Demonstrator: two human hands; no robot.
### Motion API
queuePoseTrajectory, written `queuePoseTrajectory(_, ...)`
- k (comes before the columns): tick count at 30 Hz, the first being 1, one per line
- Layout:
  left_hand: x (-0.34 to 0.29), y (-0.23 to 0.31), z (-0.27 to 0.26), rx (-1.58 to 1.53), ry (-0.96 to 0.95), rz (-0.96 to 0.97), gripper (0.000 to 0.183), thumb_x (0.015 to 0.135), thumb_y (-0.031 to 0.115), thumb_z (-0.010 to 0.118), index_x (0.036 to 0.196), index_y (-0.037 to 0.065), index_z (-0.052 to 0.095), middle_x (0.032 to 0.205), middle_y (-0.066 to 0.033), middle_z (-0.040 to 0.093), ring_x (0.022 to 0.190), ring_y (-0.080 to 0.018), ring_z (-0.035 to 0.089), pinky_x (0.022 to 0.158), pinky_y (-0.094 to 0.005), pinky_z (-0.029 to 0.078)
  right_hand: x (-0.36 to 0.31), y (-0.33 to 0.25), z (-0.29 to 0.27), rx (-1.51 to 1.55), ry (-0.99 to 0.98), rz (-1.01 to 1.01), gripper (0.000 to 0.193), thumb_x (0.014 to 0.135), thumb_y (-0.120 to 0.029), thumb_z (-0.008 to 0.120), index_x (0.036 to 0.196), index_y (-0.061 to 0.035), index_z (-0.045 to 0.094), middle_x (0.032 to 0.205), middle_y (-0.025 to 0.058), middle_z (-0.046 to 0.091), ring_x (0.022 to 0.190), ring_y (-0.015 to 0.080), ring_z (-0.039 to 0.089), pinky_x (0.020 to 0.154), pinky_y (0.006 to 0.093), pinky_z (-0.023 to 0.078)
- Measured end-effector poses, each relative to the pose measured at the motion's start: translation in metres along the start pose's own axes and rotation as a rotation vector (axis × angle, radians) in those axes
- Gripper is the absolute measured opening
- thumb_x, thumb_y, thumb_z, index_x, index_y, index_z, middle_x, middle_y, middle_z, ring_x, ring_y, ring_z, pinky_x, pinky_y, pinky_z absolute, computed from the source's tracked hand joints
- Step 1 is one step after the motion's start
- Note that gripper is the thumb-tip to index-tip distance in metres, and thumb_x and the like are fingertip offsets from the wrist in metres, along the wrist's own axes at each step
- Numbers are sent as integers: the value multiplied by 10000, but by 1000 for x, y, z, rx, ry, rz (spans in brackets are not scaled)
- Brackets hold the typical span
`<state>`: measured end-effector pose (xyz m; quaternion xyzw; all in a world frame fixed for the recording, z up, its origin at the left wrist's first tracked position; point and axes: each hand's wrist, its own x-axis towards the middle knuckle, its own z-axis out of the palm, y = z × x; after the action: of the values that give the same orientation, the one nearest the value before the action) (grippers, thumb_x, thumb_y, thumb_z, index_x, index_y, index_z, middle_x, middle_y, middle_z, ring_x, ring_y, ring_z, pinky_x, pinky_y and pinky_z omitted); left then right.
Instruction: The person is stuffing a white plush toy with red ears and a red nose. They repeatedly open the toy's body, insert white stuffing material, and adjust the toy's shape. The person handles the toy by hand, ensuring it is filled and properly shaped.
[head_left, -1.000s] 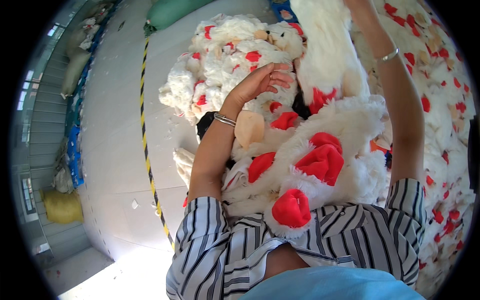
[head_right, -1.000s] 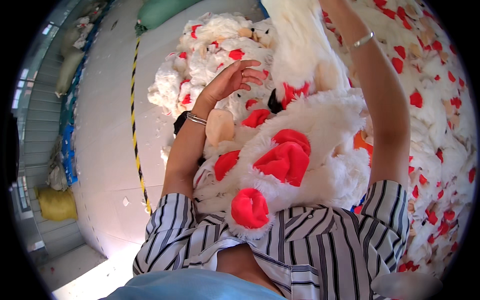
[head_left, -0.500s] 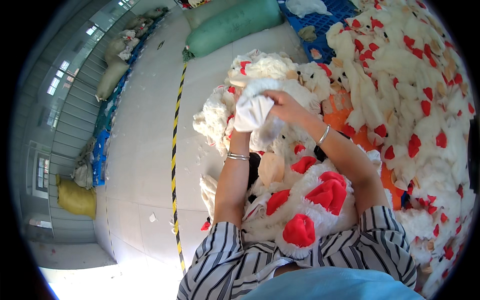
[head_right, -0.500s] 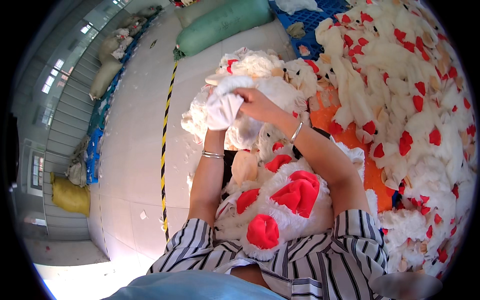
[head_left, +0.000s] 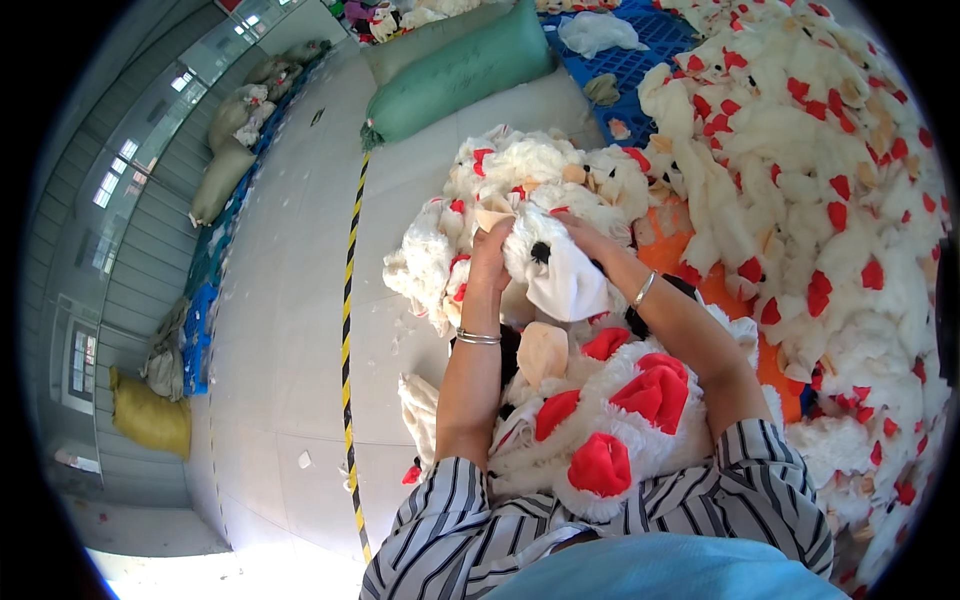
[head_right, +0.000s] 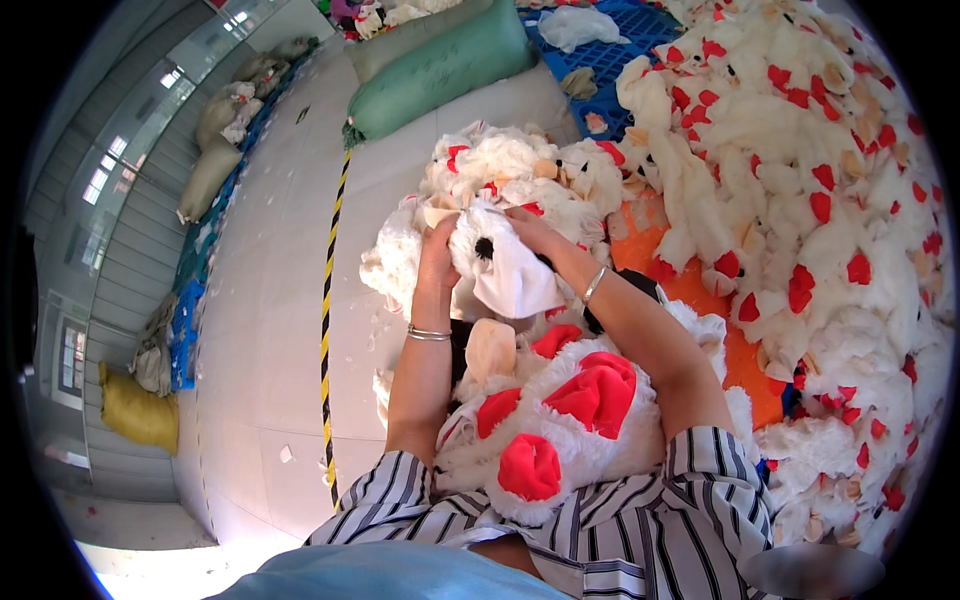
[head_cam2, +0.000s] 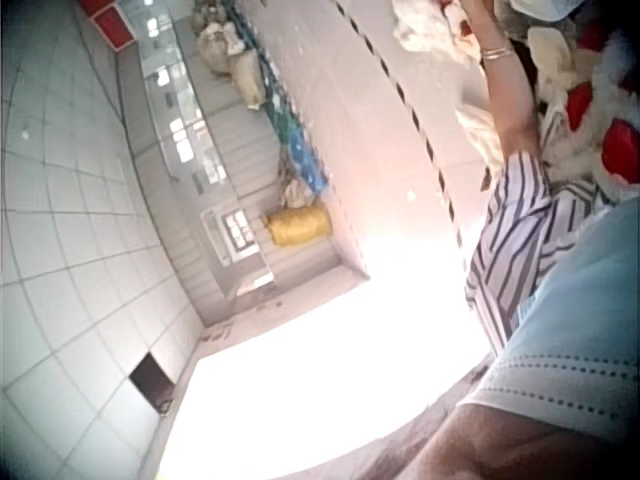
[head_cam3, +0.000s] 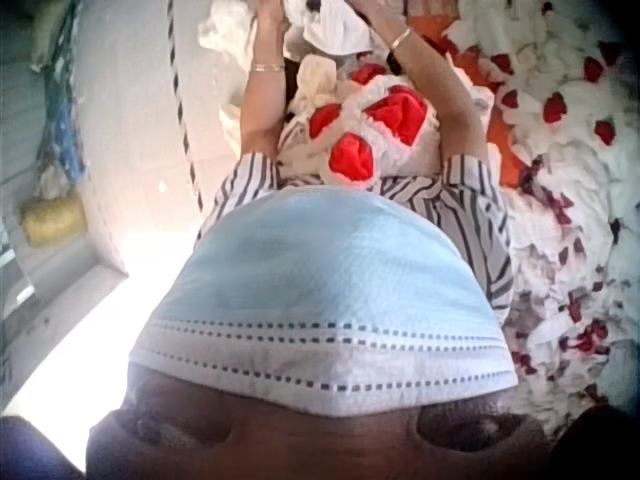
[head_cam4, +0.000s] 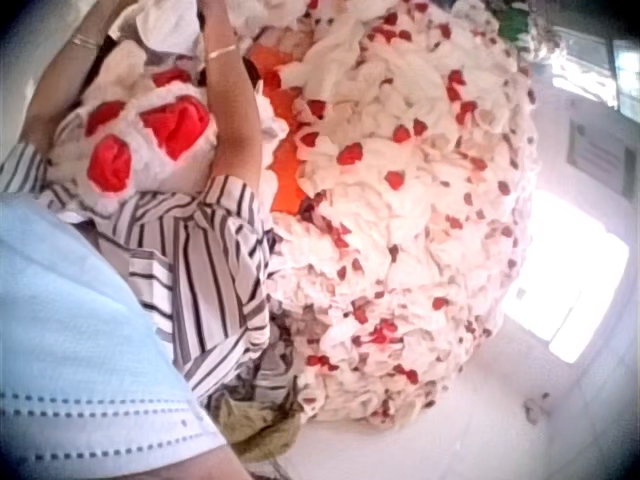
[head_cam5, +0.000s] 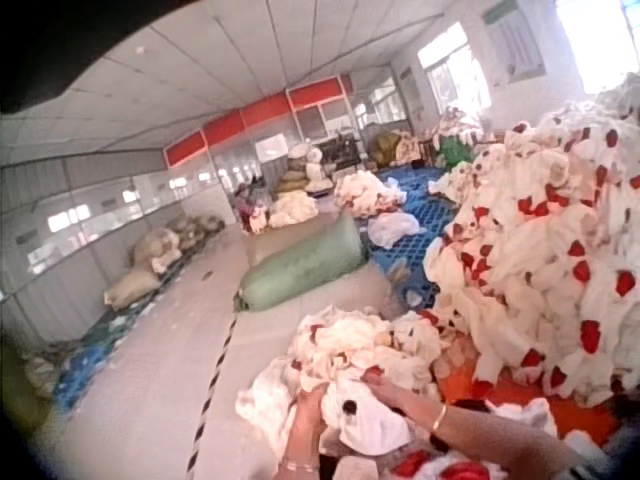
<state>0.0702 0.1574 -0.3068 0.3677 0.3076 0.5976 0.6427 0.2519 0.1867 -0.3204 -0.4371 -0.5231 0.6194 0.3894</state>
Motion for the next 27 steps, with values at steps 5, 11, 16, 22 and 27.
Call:
queuePoseTrajectory(5, -10, 5, 1, 9, -60, -9, 239, 828, 91, 629, 1054, 15, 612, 993, -73, 652, 905, -182, 643, 806, -321, 542, -17, -16, 5, 269, -94, 61, 540, 879, -388, 645, 1184, 53, 578, 1053, 110, 649, 921, 159, 628, 792, 275, 504)
queuePoseTrajectory(11, 2, 8, -9, -9, 67, 56, 142, 862, 95, 628, 994, 52, 596, 800, 5, 579, 706, -114, 579, 620, -256, 505, -18, -8, 2, -157, -90, -69, 260, 869, -203, 610, 1078, -52, 643, 990, 66, 619, 810, 113, 566, 662, 231, 444)
queuePoseTrajectory(16, 11, 35, -68, -171, 447, 291, 134, 883, 135, 608, 998, 87, 559, 740, 24, 496, 655, -115, 528, 577, -277, 472, -6, -18, -73, 523, 333, -189, 146, 886, -87, 540, 1008, -83, 620, 706, 22, 527, 506, 116, 455, 480, 252, 368)
queuePoseTrajectory(22, 10, 43, -67, -75, 608, 406, 166, 887, 183, 610, 982, 62, 548, 814, -1, 511, 761, -140, 551, 671, -313, 494, -17, -27, -65, 564, 405, -237, 206, 887, -84, 537, 1072, -53, 623, 647, 4, 514, 516, 99, 469, 495, 254, 409)
queuePoseTrajectory(27, 3, 54, -63, -97, 715, 467, 162, 889, 183, 604, 961, 52, 541, 876, -9, 517, 816, -147, 554, 738, -321, 499, -27, -42, -63, 521, 318, -357, 194, 885, -59, 528, 1029, -28, 653, 684, 16, 548, 553, 99, 503, 576, 244, 469)
